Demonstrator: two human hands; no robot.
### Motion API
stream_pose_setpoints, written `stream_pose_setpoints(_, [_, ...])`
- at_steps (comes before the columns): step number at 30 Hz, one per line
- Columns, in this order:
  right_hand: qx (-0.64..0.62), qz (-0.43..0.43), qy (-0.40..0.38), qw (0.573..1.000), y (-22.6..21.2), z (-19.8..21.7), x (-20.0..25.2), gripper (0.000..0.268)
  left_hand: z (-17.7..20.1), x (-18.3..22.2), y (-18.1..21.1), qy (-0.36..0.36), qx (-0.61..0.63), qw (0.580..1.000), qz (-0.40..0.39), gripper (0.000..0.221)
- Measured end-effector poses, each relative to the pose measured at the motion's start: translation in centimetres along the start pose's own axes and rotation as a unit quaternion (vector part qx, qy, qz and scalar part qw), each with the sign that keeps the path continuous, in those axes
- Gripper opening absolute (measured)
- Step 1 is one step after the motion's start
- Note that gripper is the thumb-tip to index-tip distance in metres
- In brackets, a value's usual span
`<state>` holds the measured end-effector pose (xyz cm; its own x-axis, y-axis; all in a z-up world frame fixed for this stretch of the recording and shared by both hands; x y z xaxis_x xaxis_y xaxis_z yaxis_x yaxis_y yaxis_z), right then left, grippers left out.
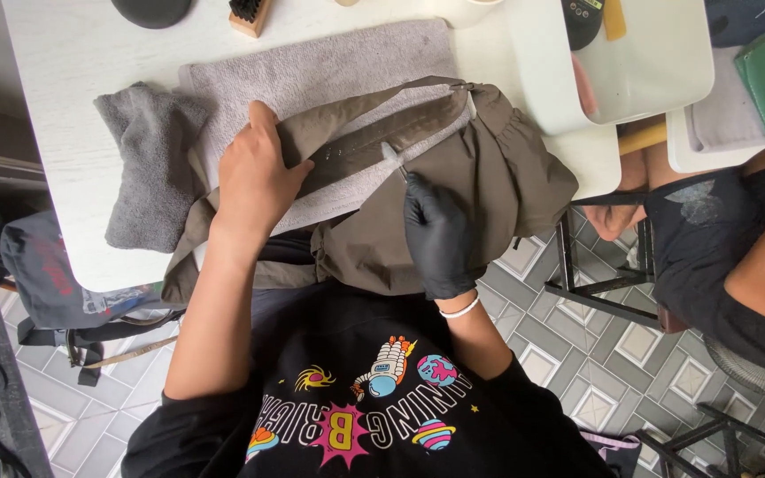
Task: Cleaning and restoring a bag strap using cleaning solution, a small applicator, and a brush.
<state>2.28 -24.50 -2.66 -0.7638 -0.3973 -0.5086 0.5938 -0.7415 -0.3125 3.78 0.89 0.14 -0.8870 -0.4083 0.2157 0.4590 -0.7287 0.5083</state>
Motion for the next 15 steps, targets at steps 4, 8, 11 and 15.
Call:
stream_pose_setpoints(4, [-0.113,0.028,-0.017,0.993,-4.1,-3.6,1.6,0.022,-0.5,-0.4,-0.6,0.005,-0.013,1.0,0.004,0.064])
stream_pose_setpoints(8, [-0.069,0.045,-0.016,0.996,-3.3,-3.7,0.8,0.023,-0.1,-0.2,-0.2,-0.006,-0.006,1.0,0.001,0.063])
stream_pose_setpoints(11, [-0.009,0.021,0.005,1.0,2.6,-2.1,0.4,0.022,0.1,-0.1,0.0,-0.003,0.003,1.0,0.002,0.062])
stream_pose_setpoints(15, [0.108,0.02,-0.016,0.994,-3.0,3.9,-5.1,0.018,-0.1,-0.4,-0.2,0.001,-0.006,1.0,0.001,0.062])
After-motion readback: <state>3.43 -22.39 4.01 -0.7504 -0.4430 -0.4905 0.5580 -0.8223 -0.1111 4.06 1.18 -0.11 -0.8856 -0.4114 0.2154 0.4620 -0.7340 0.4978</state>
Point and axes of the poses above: each hand's wrist, its own x-axis away from the middle knuckle, its own z-axis out of the back of the hand, y = z × x, the point moved 4 cm from there along -x, towards the middle knuckle, and after that the axes turned 14 degrees about z, right-handed, at the moved point
